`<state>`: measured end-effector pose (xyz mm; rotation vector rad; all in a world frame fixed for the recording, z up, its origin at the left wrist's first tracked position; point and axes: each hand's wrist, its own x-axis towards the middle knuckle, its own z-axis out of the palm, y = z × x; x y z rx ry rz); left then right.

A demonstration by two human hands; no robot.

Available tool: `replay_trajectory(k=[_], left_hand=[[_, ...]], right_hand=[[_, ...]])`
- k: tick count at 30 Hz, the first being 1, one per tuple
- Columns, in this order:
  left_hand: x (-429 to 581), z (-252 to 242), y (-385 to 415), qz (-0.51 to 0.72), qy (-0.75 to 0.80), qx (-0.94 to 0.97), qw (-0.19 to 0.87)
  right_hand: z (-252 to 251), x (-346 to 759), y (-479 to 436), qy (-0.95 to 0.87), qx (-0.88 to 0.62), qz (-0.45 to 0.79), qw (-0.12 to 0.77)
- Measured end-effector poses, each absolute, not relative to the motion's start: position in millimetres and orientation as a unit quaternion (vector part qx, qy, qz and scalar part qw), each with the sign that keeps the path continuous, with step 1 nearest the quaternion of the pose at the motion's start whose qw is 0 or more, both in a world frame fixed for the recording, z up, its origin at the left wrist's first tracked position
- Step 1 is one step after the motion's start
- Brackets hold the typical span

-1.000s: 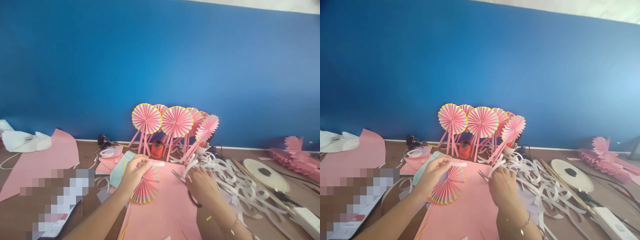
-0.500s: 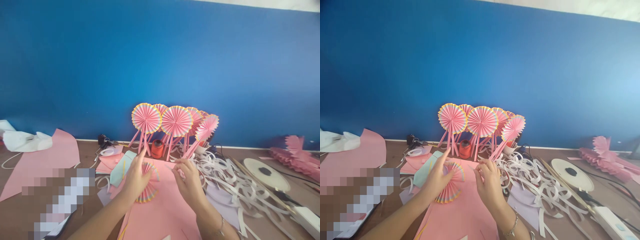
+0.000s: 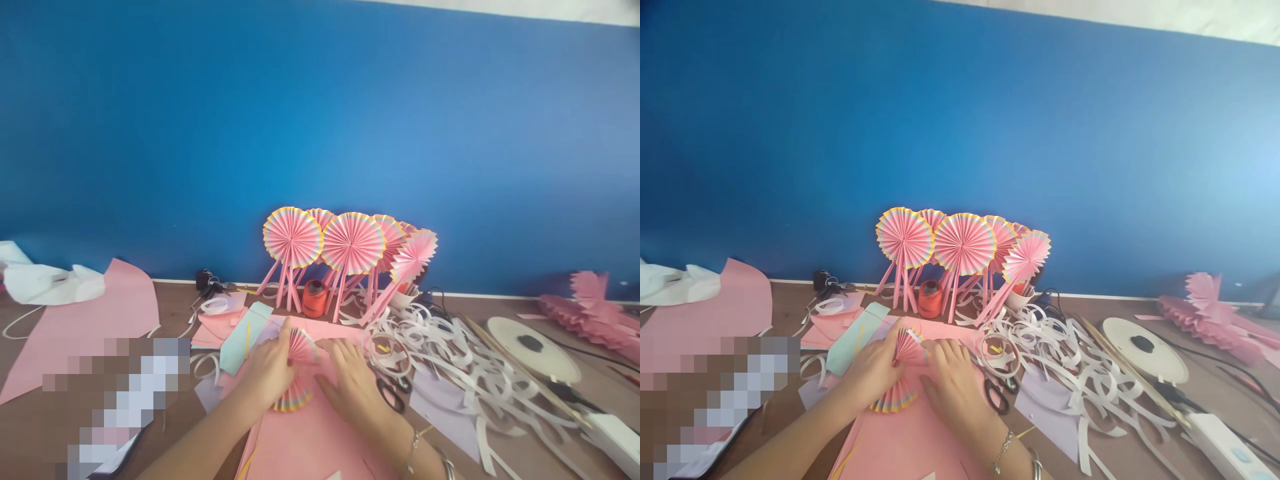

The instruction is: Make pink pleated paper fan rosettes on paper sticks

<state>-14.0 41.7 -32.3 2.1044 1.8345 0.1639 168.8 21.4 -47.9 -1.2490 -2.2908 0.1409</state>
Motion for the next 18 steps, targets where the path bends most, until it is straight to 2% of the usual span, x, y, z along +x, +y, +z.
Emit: replay_trajectory(k=[3,6,10,14,18], left_hand=[[-14,-25,38,0.102,0.634,0.733,0.226],[-13,-23,34,0.161,0.616,0.713,0.293],[-14,-23,34,0.231,0.552,0.665,0.447],[-17,-5,34,0.206,0.486,0.639,0.559],[-23,19,31,0.158,0.445,0.659,0.585]], right_hand=[[-49,169,23,-0.842,-0.455,0.059,0.282],[-49,173,27,-0.810,-0.463,0.117,0.340],[-41,184,34,-0.755,-0.472,0.226,0.396],[-27,192,37,-0.726,-0.482,0.308,0.382],[-22,197,40,-0.679,-0.458,0.433,0.376]])
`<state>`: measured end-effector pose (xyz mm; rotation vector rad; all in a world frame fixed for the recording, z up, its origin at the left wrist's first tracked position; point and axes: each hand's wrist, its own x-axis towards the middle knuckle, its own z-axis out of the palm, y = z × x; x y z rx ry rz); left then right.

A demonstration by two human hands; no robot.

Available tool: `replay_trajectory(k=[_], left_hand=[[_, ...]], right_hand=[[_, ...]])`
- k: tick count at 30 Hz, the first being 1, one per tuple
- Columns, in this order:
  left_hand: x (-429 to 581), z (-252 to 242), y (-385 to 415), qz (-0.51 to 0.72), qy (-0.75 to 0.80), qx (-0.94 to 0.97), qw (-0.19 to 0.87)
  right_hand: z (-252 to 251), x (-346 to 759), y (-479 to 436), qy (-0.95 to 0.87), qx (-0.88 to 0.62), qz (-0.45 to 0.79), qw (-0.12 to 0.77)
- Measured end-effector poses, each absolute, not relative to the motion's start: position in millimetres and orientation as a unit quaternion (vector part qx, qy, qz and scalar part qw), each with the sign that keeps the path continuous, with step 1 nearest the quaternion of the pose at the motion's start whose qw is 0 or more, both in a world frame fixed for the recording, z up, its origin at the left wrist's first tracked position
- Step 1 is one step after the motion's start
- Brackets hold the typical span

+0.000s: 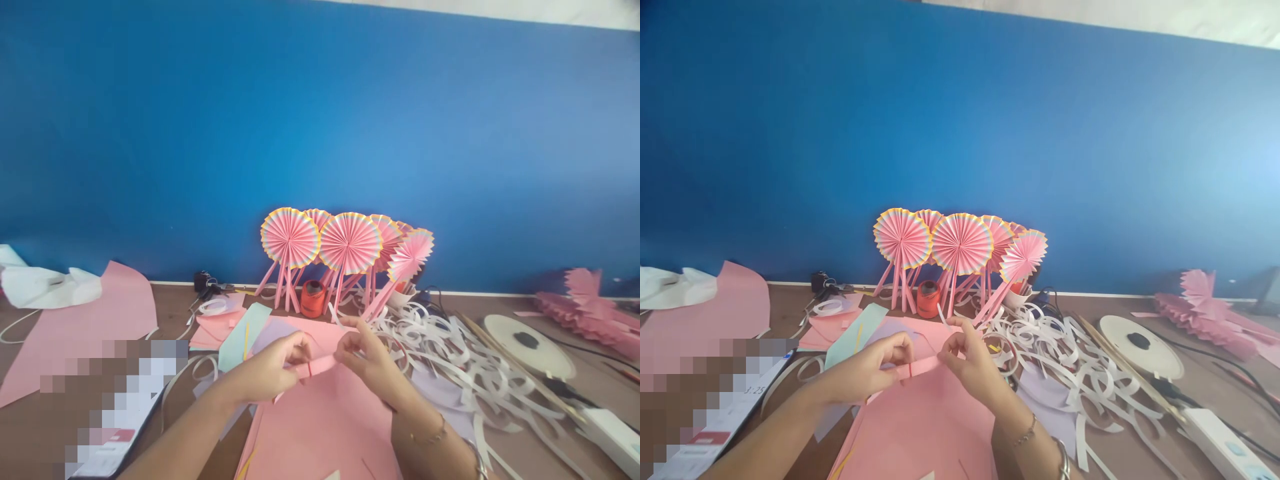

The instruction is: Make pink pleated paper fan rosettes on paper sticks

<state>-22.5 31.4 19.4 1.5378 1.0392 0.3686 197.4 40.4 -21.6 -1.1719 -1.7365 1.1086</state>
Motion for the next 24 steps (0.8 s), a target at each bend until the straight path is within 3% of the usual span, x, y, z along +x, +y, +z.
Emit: replay_trajectory(k=[3,8,14,24], left_hand=[[-24,21,32,0.166,0.426,0.687,0.564],[-24,6,34,0.167,0.475,0.693,0.515],[-21,8,31,0.149,0.498,0.698,0.493],[-21,7,26,0.174,0.454,0.711,0.508]], right_hand=[[-23,199,42,-0.683,-0.459,0.439,0.362],[-11,199,36,-0.735,-0.493,0.206,0.417],[8,197,22,-0.790,-0.399,0.349,0.307],[-4,194,26,-0.796,-0.437,0.335,0.253]])
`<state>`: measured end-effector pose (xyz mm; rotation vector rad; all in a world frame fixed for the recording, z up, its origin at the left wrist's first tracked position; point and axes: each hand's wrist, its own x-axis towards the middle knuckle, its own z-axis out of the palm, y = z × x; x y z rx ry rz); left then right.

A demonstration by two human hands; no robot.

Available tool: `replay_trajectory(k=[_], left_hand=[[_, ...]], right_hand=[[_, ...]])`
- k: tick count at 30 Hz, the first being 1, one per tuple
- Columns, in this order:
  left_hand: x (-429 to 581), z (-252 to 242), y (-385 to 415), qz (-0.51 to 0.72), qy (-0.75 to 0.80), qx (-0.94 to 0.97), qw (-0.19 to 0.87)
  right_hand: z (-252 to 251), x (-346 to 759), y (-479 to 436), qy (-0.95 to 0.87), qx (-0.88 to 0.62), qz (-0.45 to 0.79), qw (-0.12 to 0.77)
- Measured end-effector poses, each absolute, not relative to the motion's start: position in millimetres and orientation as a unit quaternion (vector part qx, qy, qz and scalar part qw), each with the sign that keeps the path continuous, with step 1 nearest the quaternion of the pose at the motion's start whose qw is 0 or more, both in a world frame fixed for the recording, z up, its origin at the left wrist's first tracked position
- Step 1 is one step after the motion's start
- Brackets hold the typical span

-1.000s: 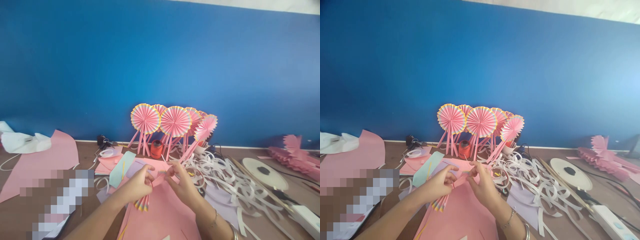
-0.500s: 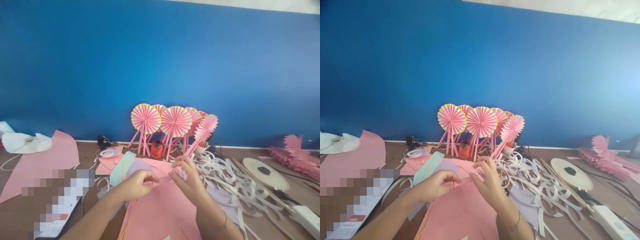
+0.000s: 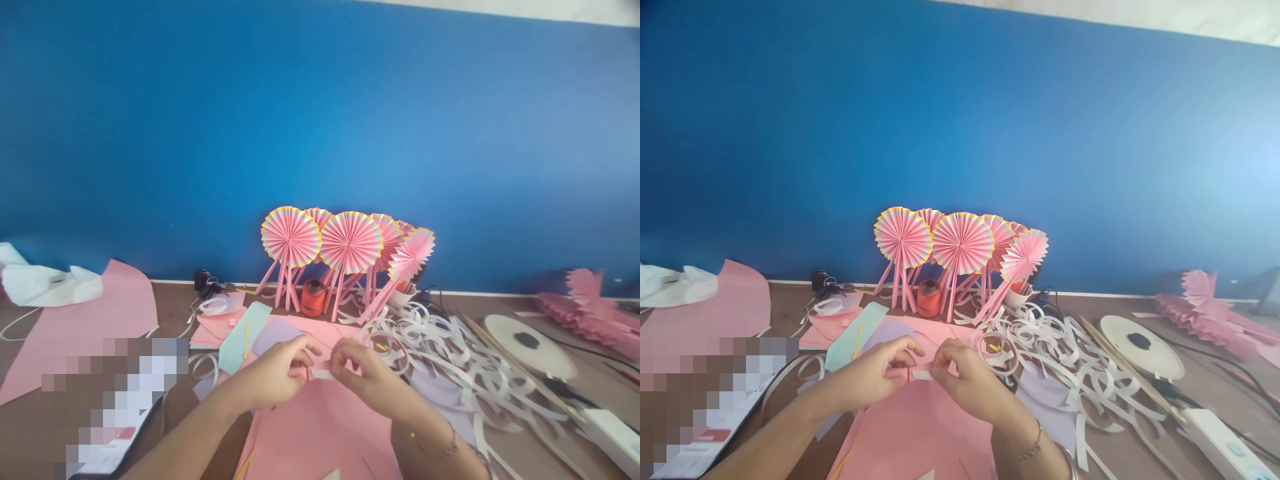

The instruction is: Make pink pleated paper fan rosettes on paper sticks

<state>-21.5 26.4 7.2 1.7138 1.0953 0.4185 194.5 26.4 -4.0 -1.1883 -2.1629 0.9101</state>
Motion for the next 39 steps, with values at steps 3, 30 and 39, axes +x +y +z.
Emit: replay_trajectory(k=[3,30,39], left_hand=[[-21,7,25,0.172,0.454,0.712,0.507],[-15,8,22,0.206,0.452,0.693,0.523],[-12,11,20,0.217,0.466,0.681,0.520]], right_hand=[[-3,195,27,-0.792,-0.439,0.346,0.246],[3,191,23,-0.787,-0.476,0.303,0.249],[6,192,23,-0.785,-0.490,0.279,0.259]])
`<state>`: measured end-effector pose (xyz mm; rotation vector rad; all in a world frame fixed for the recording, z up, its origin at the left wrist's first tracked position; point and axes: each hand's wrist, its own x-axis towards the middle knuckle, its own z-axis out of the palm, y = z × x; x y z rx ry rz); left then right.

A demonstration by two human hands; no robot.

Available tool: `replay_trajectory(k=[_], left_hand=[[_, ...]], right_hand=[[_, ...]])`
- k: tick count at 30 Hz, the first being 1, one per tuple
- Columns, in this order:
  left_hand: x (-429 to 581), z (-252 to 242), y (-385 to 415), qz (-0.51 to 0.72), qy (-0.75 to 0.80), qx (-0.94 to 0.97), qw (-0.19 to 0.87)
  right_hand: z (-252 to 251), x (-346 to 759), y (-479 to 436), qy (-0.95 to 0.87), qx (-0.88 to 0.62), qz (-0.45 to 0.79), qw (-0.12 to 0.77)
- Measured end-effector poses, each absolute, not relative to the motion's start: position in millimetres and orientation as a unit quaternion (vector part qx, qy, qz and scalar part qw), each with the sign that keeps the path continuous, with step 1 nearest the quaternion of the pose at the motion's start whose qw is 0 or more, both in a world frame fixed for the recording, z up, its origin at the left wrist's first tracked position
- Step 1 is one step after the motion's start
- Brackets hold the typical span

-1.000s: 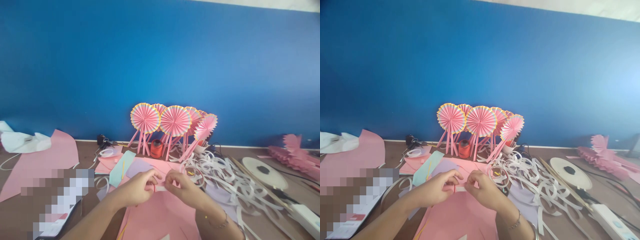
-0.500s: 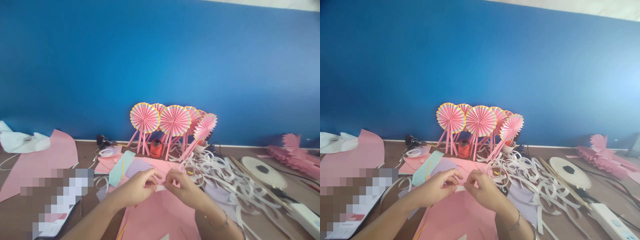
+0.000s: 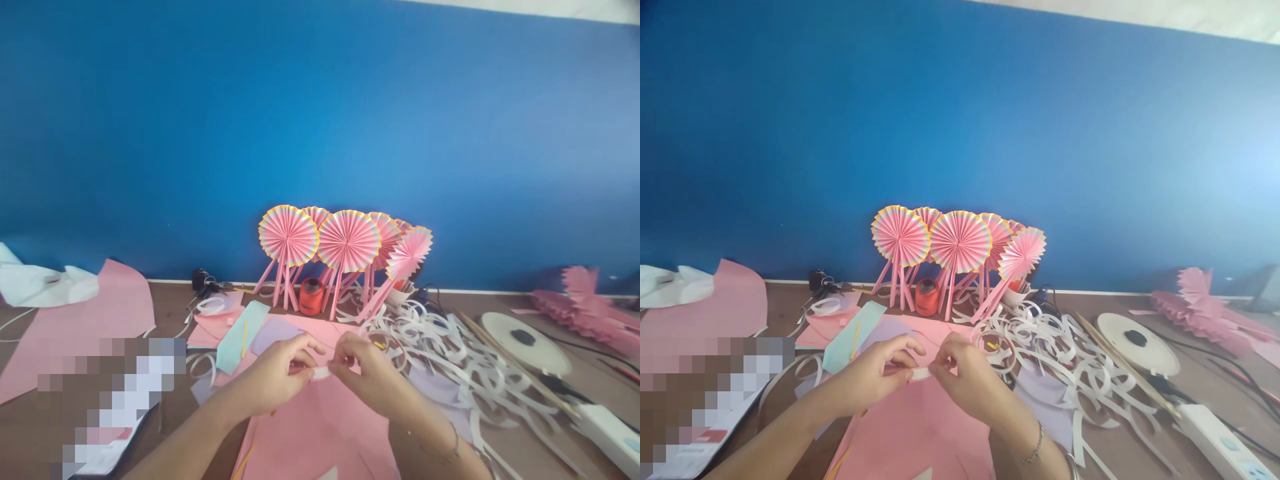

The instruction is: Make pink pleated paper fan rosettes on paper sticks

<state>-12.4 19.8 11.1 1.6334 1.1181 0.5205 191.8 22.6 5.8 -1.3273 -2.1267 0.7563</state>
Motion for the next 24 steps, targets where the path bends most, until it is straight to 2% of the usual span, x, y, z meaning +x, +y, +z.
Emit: replay_trajectory(k=[6,10,14,17,21,24], left_hand=[[-11,11,20,0.225,0.453,0.692,0.516],[-13,12,21,0.209,0.467,0.693,0.508],[-14,17,16,0.202,0.465,0.756,0.414],[-10,22,10,0.177,0.446,0.813,0.331],[-6,30,5,0.155,0.418,0.859,0.250],[-10,35,7,0.174,0.429,0.854,0.239]], right_hand=[[6,189,23,-0.756,-0.543,0.289,0.223],[-1,199,25,-0.723,-0.618,0.231,0.206],[-3,203,21,-0.782,-0.520,0.231,0.256],[-3,193,16,-0.817,-0.446,0.256,0.261],[-1,185,16,-0.791,-0.461,0.304,0.263],[5,191,20,-0.766,-0.480,0.340,0.259]])
